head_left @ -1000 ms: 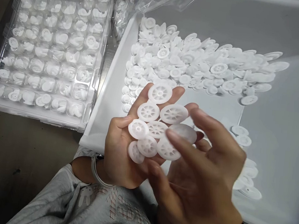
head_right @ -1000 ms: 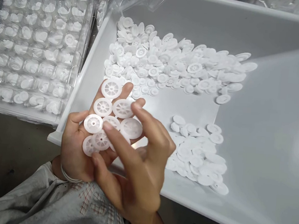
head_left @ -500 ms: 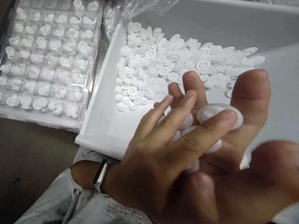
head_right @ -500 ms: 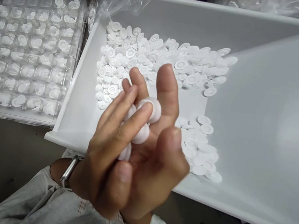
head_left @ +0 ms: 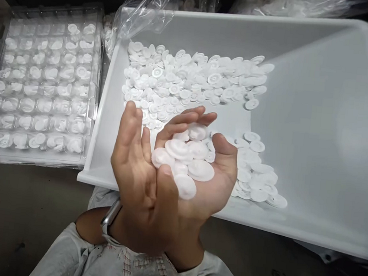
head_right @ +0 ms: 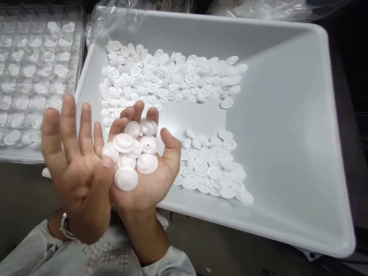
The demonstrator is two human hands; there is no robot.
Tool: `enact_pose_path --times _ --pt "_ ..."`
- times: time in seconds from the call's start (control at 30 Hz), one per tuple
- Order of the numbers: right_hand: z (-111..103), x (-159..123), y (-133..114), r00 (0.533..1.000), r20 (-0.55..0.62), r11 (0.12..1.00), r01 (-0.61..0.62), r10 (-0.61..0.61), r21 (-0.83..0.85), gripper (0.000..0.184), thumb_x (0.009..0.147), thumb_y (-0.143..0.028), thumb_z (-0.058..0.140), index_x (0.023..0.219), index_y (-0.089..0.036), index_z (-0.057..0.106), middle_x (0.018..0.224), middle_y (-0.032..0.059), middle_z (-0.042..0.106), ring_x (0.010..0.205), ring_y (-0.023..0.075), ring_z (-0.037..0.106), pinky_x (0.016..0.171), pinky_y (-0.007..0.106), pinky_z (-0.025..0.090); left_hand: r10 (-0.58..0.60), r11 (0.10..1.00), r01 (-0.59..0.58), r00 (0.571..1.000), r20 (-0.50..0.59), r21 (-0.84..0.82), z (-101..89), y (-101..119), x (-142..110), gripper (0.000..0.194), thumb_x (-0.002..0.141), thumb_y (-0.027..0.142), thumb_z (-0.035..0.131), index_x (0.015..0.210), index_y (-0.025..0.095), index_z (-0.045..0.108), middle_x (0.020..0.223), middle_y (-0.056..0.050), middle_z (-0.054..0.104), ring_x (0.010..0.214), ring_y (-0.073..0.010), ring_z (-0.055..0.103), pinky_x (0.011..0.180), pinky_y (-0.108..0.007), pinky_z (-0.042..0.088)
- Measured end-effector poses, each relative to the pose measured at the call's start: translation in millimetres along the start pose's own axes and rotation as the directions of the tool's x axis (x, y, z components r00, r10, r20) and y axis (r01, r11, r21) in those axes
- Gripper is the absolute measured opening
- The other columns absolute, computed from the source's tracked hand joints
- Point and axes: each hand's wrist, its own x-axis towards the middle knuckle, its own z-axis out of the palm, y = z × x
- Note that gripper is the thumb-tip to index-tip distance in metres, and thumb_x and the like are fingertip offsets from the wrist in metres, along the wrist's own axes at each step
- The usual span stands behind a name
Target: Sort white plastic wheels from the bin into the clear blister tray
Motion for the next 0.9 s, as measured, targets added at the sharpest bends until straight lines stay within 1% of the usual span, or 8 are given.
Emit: enact_pose_path --times 0.1,0.17,0.23,0.3,0.37,0.6,0.73,0.9 --pt "9 3 -2 0.996 -0.089 0.987 -0.016 0.031 0.159 0.011 0.075 -0.026 0.060 0.084 -0.020 0.058 0.081 -0.0055 0.069 0.077 0.0037 0.066 0.075 0.015 0.054 0.281 0.959 -0.283 0.958 0.063 0.028 -5.0 -11 4 0.059 0.075 -0.001 0.054 0.121 0.036 0.050 0.147 0.012 0.044 0.148 -0.0164 0.025 0.123 -0.031 0.028" --pt "15 4 -1 0.987 -0.159 0.984 0.021 0.007 0.175 0.010 0.073 -0.026 0.060 0.078 -0.019 0.056 0.071 -0.0060 0.065 0.067 0.0037 0.063 0.067 0.015 0.054 0.191 0.982 -0.189 0.971 0.146 -0.023 -8.8 -17 6 0.060 0.076 0.001 0.055 0.126 0.034 0.046 0.148 0.007 0.044 0.146 -0.0170 0.030 0.119 -0.030 0.035" --pt "19 4 -2 0.977 -0.213 0.988 0.055 -0.024 0.141 0.009 0.072 -0.026 0.060 0.074 -0.020 0.054 0.065 -0.0070 0.061 0.061 0.0041 0.060 0.064 0.017 0.053 -0.007 0.996 0.027 0.977 0.213 -0.090 -11.6 -20 7 0.056 0.079 0.008 0.054 0.129 0.034 0.045 0.145 0.004 0.047 0.142 -0.0195 0.038 0.116 -0.034 0.039" --pt "20 3 -2 0.966 -0.254 0.993 0.075 -0.050 0.093 0.008 0.072 -0.026 0.059 0.073 -0.020 0.053 0.062 -0.0084 0.058 0.059 0.0044 0.058 0.063 0.019 0.053 -0.130 0.975 0.166 0.966 0.225 -0.149 -12.3 -20 7 0.047 0.083 0.019 0.051 0.128 0.032 0.048 0.137 0.001 0.055 0.137 -0.0228 0.045 0.115 -0.040 0.040" --pt "22 1 -4 0.955 -0.287 0.995 0.089 -0.072 0.048 0.008 0.072 -0.025 0.060 0.073 -0.021 0.053 0.061 -0.0095 0.057 0.058 0.0044 0.057 0.065 0.020 0.053 -0.180 0.960 0.215 0.964 0.197 -0.176 -11.3 -20 7 0.039 0.086 0.026 0.048 0.124 0.030 0.053 0.129 0.000 0.061 0.135 -0.0247 0.048 0.117 -0.044 0.038" --pt "34 -3 -4 0.900 -0.394 0.983 0.164 -0.185 -0.087 0.018 0.079 -0.030 0.052 0.065 -0.019 0.052 0.048 -0.0102 0.043 0.040 0.0020 0.041 0.059 0.021 0.051 -0.138 0.960 0.171 0.978 0.156 -0.220 -7.0 -22 10 0.024 0.088 0.027 0.049 0.106 0.028 0.065 0.124 0.007 0.064 0.139 -0.0164 0.042 0.120 -0.034 0.036" --pt "33 -4 -5 0.923 -0.373 0.992 0.119 -0.097 0.038 0.018 0.081 -0.030 0.049 0.066 -0.019 0.051 0.045 -0.0113 0.033 0.036 0.0013 0.031 0.059 0.019 0.049 -0.104 0.954 0.139 0.985 0.139 -0.267 -6.8 -24 9 0.021 0.089 0.029 0.048 0.098 0.025 0.066 0.112 0.004 0.068 0.136 -0.0162 0.047 0.118 -0.032 0.039" --pt "25 -2 -10 0.934 -0.353 0.991 0.096 -0.057 0.095 0.015 0.079 -0.027 0.051 0.067 -0.020 0.045 0.042 -0.0135 0.026 0.032 0.0011 0.025 0.052 0.017 0.046 -0.122 0.940 0.139 0.990 0.075 -0.311 -7.2 -23 9 0.016 0.089 0.024 0.049 0.101 0.027 0.060 0.118 0.006 0.067 0.124 -0.0119 0.058 0.112 -0.029 0.045"
